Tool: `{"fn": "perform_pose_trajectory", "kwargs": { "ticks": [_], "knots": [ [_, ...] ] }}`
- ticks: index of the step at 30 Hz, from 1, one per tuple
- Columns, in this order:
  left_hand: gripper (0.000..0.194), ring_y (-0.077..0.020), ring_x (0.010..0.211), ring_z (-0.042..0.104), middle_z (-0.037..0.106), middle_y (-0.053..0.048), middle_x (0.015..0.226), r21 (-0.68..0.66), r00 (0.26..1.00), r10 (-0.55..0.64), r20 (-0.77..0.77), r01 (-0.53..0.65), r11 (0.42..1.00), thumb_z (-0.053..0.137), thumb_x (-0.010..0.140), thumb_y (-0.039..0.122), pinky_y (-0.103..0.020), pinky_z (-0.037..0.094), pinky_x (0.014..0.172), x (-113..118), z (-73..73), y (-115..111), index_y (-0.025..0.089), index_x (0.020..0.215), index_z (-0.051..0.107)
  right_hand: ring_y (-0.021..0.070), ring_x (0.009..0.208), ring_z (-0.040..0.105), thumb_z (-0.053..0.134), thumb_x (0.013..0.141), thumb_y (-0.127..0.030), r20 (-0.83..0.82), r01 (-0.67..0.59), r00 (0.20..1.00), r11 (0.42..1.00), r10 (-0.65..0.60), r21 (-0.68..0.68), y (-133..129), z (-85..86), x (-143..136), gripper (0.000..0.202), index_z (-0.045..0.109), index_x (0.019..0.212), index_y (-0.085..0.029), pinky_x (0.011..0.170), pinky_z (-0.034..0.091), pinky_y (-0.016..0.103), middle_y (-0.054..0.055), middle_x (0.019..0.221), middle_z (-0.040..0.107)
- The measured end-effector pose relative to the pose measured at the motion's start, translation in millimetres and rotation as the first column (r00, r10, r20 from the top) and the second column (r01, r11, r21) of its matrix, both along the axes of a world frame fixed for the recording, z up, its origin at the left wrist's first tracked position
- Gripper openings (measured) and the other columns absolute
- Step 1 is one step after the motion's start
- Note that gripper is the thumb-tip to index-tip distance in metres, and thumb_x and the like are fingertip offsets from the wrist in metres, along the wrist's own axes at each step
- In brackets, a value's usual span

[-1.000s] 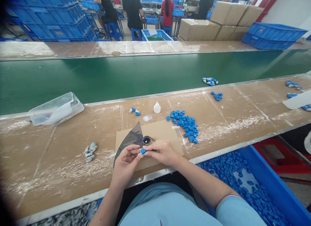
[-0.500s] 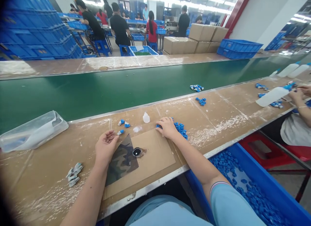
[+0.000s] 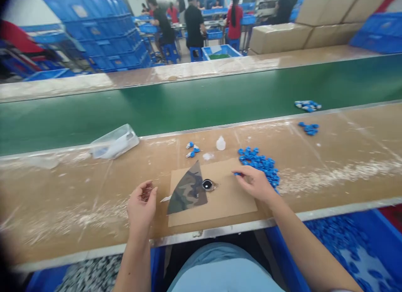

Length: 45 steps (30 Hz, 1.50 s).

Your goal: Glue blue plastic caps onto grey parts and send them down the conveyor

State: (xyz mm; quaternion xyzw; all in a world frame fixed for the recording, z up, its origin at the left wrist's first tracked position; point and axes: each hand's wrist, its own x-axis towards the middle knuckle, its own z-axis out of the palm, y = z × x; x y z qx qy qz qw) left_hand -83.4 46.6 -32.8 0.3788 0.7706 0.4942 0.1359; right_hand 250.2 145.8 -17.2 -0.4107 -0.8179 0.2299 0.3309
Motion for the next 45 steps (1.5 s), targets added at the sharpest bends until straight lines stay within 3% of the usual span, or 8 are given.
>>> {"fn": "perform_pose_trajectory", "kwargs": {
  "ticks": [5,11,16,27,33,36,39,45],
  "knots": [
    [0.029,-0.0246,0.079,0.060,0.067,-0.010,0.088,-0.127,0.952,0.164,-0.259,-0.202,0.971,0.054,0.072,0.039,-0.042,0.047,0.078,-41,11.5,-18,0.018,0.090,0.063,0.0218,0.072,0.069,0.059,0.083,-0.045,-0.077,0.049,0.995,0.986,-0.062,-0.162,0,-9.5,-4,0.029,0.070,0.093,-0.019,0.071,0.059,0.034,0.008,0.084,0.073],
    [0.023,-0.0305,0.095,0.061,0.071,-0.014,0.093,-0.235,0.913,-0.070,-0.402,-0.029,0.971,0.055,0.071,0.037,-0.047,0.039,0.091,-39,14.5,4,0.019,0.083,0.064,0.0223,0.080,0.070,0.059,0.084,-0.049,-0.097,0.035,0.994,0.983,-0.053,-0.179,-4,-7.1,-16,0.033,0.071,0.096,-0.021,0.076,0.060,0.036,0.008,0.092,0.074],
    [0.015,-0.0311,0.089,0.060,0.070,-0.014,0.084,-0.345,0.874,-0.145,-0.465,-0.029,0.938,0.052,0.070,0.025,-0.047,0.039,0.088,-33,6.9,21,0.021,0.076,0.065,0.0192,0.080,0.068,0.060,0.085,-0.039,-0.150,-0.004,0.989,0.993,-0.013,-0.116,-9,1.9,-21,0.022,0.073,0.095,-0.024,0.069,0.059,0.030,0.008,0.088,0.071],
    [0.015,-0.0299,0.081,0.057,0.060,-0.010,0.073,-0.351,0.896,-0.146,-0.420,-0.012,0.936,0.049,0.074,0.022,-0.046,0.044,0.079,-38,-6.7,27,0.023,0.061,0.057,0.0153,0.078,0.067,0.059,0.089,-0.030,-0.101,-0.120,0.989,0.990,0.112,-0.079,-16,4.0,-45,0.019,0.072,0.101,-0.023,0.072,0.056,0.028,0.006,0.091,0.070],
    [0.016,-0.0276,0.091,0.059,0.063,-0.010,0.082,-0.077,0.911,-0.092,-0.402,0.066,0.995,0.047,0.080,0.029,-0.044,0.045,0.088,-26,8.9,17,0.023,0.074,0.061,0.0189,0.085,0.067,0.062,0.087,-0.026,-0.010,-0.147,0.989,0.989,0.147,-0.018,-15,8.8,-54,0.014,0.070,0.098,-0.023,0.078,0.054,0.032,0.005,0.091,0.073],
    [0.016,-0.0244,0.089,0.060,0.063,-0.007,0.082,0.036,0.963,-0.001,-0.271,0.011,0.999,0.055,0.077,0.035,-0.040,0.048,0.085,-12,17.5,11,0.022,0.075,0.064,0.0195,0.085,0.067,0.062,0.088,-0.025,0.022,-0.163,0.986,0.987,0.163,0.005,-14,8.7,-55,0.011,0.069,0.095,-0.022,0.077,0.054,0.033,0.005,0.090,0.073],
    [0.023,-0.0209,0.085,0.062,0.066,-0.005,0.084,0.090,0.997,-0.005,0.083,-0.003,0.996,0.066,0.069,0.040,-0.036,0.051,0.081,2,19.6,7,0.020,0.079,0.068,0.0196,0.086,0.067,0.061,0.088,-0.024,0.054,-0.167,0.985,0.986,0.165,0.028,-14,8.1,-56,0.011,0.069,0.095,-0.023,0.077,0.053,0.033,0.005,0.090,0.073],
    [0.036,-0.0139,0.068,0.063,0.068,-0.002,0.071,0.133,0.771,-0.150,0.620,0.084,0.987,0.079,0.056,0.039,-0.026,0.052,0.065,27,16.8,3,0.017,0.081,0.069,0.0190,0.083,0.066,0.059,0.090,-0.024,0.079,-0.186,0.980,0.980,0.180,0.067,-14,8.8,-57,0.012,0.069,0.094,-0.021,0.074,0.053,0.030,0.006,0.087,0.072]
  ]
}}
